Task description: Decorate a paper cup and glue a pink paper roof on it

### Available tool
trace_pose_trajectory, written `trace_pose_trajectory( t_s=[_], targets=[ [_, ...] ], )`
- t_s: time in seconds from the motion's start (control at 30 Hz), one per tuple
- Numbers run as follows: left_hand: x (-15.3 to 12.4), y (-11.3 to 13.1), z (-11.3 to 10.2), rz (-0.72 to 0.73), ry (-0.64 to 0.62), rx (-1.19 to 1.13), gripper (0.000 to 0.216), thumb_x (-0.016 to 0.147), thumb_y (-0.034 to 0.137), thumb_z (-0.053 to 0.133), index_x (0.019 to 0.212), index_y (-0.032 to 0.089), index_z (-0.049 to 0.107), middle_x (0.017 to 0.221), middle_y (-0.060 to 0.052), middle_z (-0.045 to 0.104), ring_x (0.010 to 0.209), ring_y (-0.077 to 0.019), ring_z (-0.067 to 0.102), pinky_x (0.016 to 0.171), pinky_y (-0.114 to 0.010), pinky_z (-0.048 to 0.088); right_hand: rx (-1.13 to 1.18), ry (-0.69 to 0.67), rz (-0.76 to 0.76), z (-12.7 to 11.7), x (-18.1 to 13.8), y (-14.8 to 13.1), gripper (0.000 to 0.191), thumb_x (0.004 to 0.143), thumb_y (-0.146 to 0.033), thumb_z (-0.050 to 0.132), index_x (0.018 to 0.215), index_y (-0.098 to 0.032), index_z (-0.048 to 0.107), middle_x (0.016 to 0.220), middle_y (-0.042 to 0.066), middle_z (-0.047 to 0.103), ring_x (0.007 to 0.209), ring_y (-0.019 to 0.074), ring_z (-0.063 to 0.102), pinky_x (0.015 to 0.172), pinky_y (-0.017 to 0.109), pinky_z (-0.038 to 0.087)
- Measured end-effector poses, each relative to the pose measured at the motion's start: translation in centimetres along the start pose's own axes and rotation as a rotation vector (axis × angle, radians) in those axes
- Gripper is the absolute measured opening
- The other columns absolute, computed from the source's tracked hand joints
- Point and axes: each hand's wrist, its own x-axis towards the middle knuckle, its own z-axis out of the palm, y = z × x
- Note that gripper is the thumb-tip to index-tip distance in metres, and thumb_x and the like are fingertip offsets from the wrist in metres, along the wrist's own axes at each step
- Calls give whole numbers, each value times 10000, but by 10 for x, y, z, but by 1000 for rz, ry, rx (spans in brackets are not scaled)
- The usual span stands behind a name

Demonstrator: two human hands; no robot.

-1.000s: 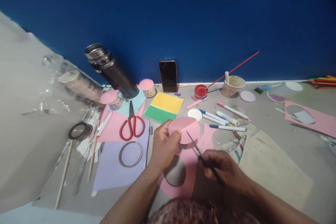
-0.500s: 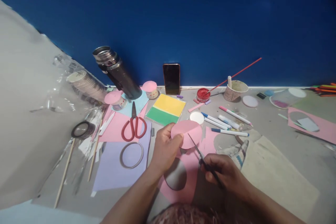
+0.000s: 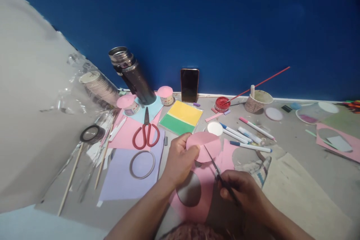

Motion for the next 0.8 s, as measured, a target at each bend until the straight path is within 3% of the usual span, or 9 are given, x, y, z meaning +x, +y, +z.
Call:
trace_pose_trajectory(
  t_s=[0.27,0.6,0.8],
  targets=[
    [0,-3,0,-41,-32,-26,62,689,240,571,688,180,584,653,22,563,627,-126,495,584,-253,401,-20,10,-8,0,0,0,222,715,-307,636,552,-210,519,547,-23,545,542,119,446,520,231,333],
    [-1,0,-1,-42,-34,27,94,680,266,581,658,179,555,667,7,551,655,-135,481,588,-259,373,32,-14,3,0,1,-1,211,733,-329,648,574,-211,575,547,-22,566,529,121,474,519,225,377],
    [-1,-3,0,-74,-63,-57,92,690,258,606,686,176,565,670,21,539,645,-119,458,591,-253,357,25,-7,-4,-1,0,1,205,725,-351,681,603,-206,601,544,-28,550,517,115,440,501,222,356]
  ],
)
